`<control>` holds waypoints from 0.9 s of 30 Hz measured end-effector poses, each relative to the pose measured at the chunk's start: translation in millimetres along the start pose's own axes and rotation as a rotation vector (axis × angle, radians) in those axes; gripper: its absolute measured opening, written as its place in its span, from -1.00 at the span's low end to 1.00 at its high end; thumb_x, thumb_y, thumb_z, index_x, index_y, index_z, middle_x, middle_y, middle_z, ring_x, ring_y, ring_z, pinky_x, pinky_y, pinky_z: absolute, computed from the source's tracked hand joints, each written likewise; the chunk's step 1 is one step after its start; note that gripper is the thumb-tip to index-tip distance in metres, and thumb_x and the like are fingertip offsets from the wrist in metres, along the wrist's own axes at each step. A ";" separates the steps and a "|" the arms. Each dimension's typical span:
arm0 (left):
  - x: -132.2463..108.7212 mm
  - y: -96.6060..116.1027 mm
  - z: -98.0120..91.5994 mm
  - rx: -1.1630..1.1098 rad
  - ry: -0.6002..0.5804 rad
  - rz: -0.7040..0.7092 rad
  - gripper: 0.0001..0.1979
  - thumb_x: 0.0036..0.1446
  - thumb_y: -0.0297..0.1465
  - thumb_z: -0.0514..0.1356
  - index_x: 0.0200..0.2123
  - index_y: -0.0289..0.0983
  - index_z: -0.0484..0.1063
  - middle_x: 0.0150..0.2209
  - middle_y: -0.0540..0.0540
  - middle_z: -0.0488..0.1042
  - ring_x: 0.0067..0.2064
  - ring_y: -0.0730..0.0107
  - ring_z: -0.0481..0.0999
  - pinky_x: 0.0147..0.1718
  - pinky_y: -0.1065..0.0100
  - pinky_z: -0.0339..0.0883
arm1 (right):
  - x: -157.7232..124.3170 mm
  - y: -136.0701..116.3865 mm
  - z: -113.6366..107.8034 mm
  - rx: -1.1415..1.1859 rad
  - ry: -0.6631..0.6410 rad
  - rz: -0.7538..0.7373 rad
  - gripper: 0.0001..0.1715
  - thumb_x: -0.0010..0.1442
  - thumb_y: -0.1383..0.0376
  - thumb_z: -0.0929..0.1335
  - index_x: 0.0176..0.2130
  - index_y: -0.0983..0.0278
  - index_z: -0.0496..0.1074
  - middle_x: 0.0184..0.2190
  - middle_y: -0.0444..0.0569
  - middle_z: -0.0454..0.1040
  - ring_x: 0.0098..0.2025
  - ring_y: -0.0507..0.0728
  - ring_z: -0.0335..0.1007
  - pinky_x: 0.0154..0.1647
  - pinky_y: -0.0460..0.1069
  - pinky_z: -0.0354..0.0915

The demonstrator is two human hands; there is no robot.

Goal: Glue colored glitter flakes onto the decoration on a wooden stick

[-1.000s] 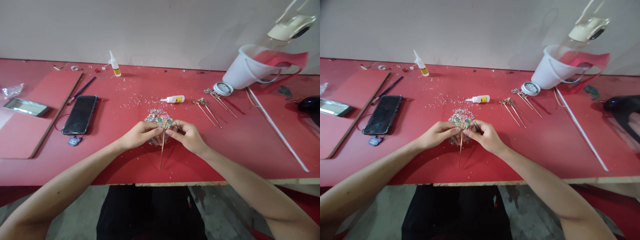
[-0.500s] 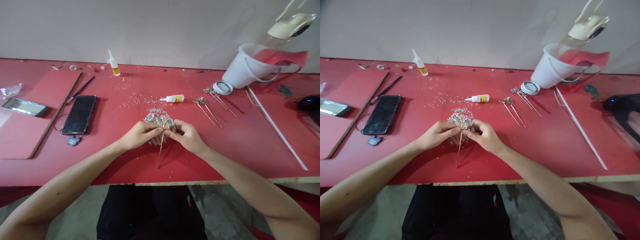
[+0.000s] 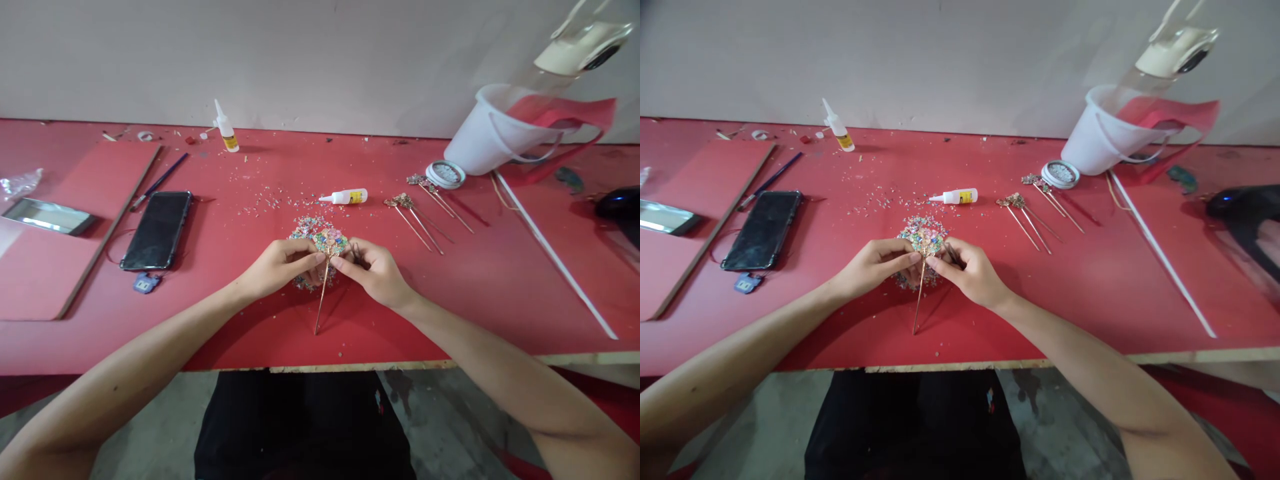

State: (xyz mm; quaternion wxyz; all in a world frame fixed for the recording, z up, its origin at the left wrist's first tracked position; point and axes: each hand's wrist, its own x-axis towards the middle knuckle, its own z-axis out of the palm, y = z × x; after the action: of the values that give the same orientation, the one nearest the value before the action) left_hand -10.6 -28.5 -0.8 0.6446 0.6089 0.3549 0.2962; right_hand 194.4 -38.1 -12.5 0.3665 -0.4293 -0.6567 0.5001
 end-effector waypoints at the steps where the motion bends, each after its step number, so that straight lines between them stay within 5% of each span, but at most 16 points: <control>1: 0.1 -0.1 0.0 -0.004 0.003 0.000 -0.74 0.24 -0.26 0.17 -0.36 -0.36 0.44 -0.46 -0.06 0.53 -0.42 0.45 0.56 -0.34 0.39 0.48 | 0.0 0.2 -0.1 -0.004 0.001 0.001 -0.64 0.20 0.10 0.38 -0.45 0.24 0.22 -0.55 -0.23 0.14 -0.50 -0.04 0.02 -0.48 -0.06 0.03; 27: -4.0 7.8 -4.0 0.066 -0.014 -0.002 -0.77 0.22 -0.31 0.20 -0.40 -0.36 0.49 -0.48 -0.06 0.55 -0.44 0.48 0.56 -0.38 0.47 0.45 | -1.0 -0.4 -0.9 -0.015 -0.011 0.020 -0.65 0.18 0.08 0.39 -0.44 0.25 0.29 -0.54 -0.21 0.21 -0.49 -0.04 0.07 -0.45 -0.06 0.06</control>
State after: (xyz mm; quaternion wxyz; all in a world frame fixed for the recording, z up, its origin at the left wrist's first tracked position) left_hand -15.7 -28.8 7.3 0.6268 0.6316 0.3607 0.2794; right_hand 195.5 -38.8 -11.9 0.3546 -0.4359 -0.6580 0.5013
